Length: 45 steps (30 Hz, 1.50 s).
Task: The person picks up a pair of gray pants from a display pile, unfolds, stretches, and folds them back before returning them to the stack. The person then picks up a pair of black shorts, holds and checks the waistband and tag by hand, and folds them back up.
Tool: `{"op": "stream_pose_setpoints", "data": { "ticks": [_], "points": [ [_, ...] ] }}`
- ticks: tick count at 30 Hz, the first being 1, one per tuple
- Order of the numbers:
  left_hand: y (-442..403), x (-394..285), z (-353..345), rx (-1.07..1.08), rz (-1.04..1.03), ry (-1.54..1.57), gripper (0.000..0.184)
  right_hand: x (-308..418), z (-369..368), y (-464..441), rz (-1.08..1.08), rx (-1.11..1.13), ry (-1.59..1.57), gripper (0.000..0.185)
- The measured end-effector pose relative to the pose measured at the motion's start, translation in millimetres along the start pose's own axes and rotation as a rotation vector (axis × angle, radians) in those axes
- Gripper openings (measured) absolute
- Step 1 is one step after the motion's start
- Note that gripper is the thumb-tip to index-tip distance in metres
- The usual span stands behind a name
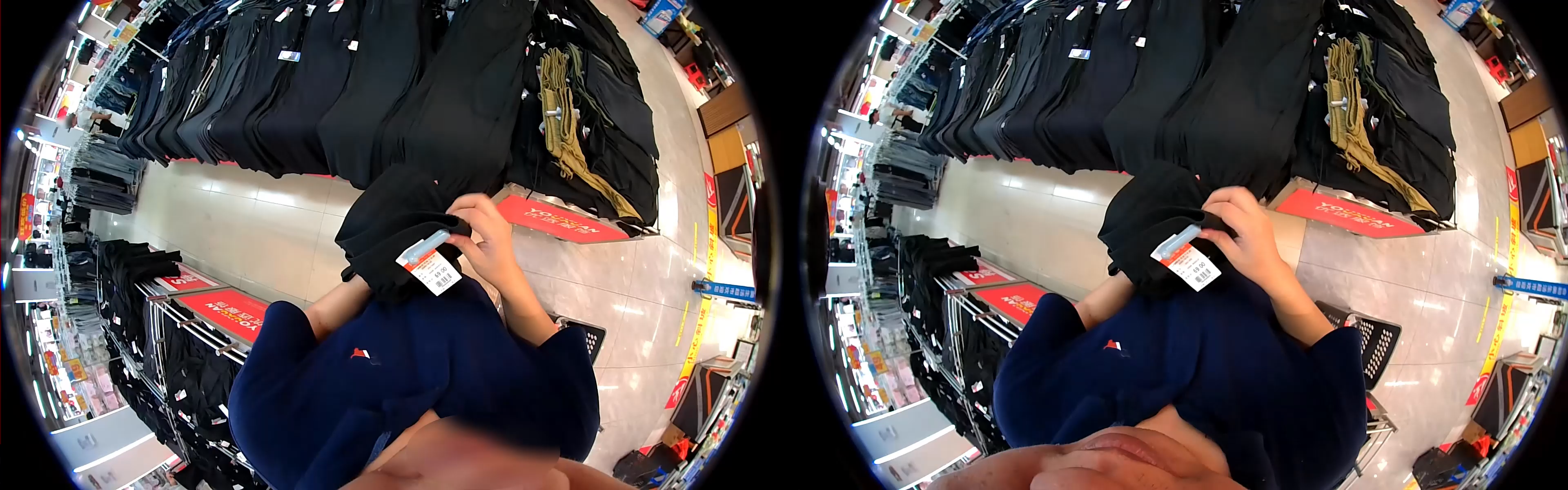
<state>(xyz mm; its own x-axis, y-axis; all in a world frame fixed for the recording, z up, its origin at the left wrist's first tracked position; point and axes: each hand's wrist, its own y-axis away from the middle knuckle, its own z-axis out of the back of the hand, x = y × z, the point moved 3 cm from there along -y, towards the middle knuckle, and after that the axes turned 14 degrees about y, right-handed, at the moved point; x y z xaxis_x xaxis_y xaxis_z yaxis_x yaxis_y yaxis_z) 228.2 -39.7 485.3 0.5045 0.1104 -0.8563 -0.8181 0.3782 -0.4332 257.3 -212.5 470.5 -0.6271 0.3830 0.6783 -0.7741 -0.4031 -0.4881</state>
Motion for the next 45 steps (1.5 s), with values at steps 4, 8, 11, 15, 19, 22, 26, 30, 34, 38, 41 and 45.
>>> {"op": "stream_pose_setpoints", "data": {
  "ticks": [4, 8, 11, 15, 19, 22, 26, 30, 34, 38, 41, 45],
  "points": [
    [3, 6, -2, 0.018, 0.032, -0.002, 0.047, 10, -3, 9, -0.16, 0.091, -0.144, 0.032],
    [-1, 20, 1, 0.024, 0.047, -0.013, 0.045, 19, 4, 7, 0.085, 0.192, -0.073, 0.046],
    [-5, 47, 1, 0.014, 0.073, -0.048, 0.044, 18, 6, 14, 0.094, 0.227, -0.08, 0.03],
    [3, 113, -4, 0.061, 0.213, -0.181, 0.043, 22, 14, 12, 0.149, 0.188, -0.013, 0.035],
    [9, 143, 7, 0.037, -0.076, 0.538, 0.032, 24, 19, 1, 0.209, 0.12, 0.165, 0.038],
    [5, 132, 11, 0.207, 0.161, 0.448, 0.029, 26, 24, -2, 0.211, -0.003, 0.238, 0.03],
    [10, 157, 28, 0.229, 0.265, 0.44, 0.034, 29, 32, -5, 0.129, -0.132, 0.301, 0.029],
    [35, 196, 47, 0.116, 0.553, 0.477, 0.041, 24, 57, -1, -0.074, -0.241, 0.349, 0.033],
    [57, 224, 50, -0.058, 0.679, 0.709, 0.031, 10, 67, 8, -0.222, -0.288, 0.363, 0.036],
    [59, 226, 64, -0.106, 0.614, 0.656, 0.027, 3, 74, 7, -0.299, -0.315, 0.373, 0.031],
    [40, 190, 78, -0.359, 0.561, 0.725, 0.022, -13, 81, 11, -0.411, -0.342, 0.292, 0.028],
    [21, 161, 108, -0.44, 0.342, 0.549, 0.02, -26, 88, 12, -0.453, -0.36, 0.358, 0.027]
  ]
}}
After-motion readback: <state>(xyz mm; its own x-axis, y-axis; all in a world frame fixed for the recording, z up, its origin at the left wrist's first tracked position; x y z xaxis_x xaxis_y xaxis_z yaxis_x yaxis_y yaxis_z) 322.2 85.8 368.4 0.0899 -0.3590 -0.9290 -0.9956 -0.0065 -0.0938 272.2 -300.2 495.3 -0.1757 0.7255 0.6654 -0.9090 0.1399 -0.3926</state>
